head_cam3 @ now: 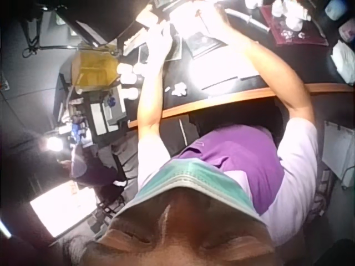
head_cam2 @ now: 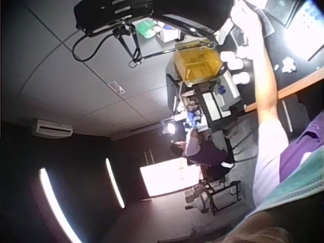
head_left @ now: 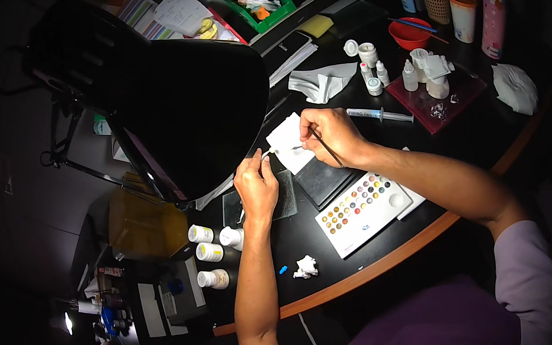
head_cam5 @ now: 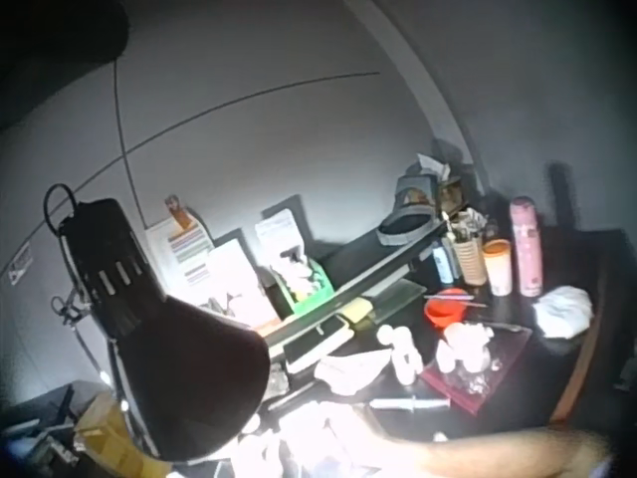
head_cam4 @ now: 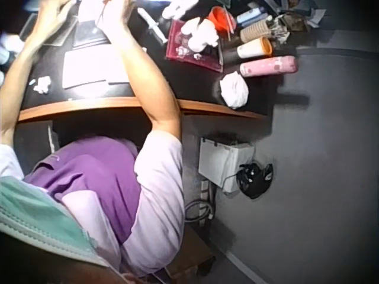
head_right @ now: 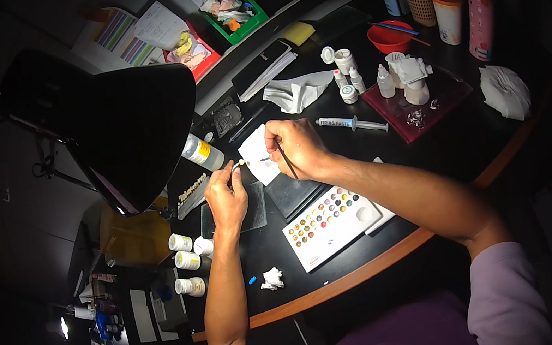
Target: The person applies staining liquid to a dental prosthesis using a fine brush, repeatedly dipping the brush into a palette of colors and carefully painting the surface of the prosthetic teeth.
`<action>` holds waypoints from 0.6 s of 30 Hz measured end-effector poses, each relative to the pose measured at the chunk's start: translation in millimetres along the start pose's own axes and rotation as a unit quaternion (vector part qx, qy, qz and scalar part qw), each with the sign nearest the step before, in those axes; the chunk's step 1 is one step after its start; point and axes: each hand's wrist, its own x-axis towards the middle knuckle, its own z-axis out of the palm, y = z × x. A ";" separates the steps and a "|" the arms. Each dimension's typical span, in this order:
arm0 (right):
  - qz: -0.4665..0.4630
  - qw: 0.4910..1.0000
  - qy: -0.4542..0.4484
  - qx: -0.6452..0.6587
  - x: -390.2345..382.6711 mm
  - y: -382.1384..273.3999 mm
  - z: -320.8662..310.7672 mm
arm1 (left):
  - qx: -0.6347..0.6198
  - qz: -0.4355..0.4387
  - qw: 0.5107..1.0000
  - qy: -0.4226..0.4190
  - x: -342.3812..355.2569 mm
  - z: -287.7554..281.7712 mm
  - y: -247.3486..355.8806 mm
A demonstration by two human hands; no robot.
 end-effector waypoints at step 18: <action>0.020 0.998 -0.030 0.041 -13.7 -9.4 0.4 | -0.134 -0.093 0.983 -0.080 3.6 -24.2 23.4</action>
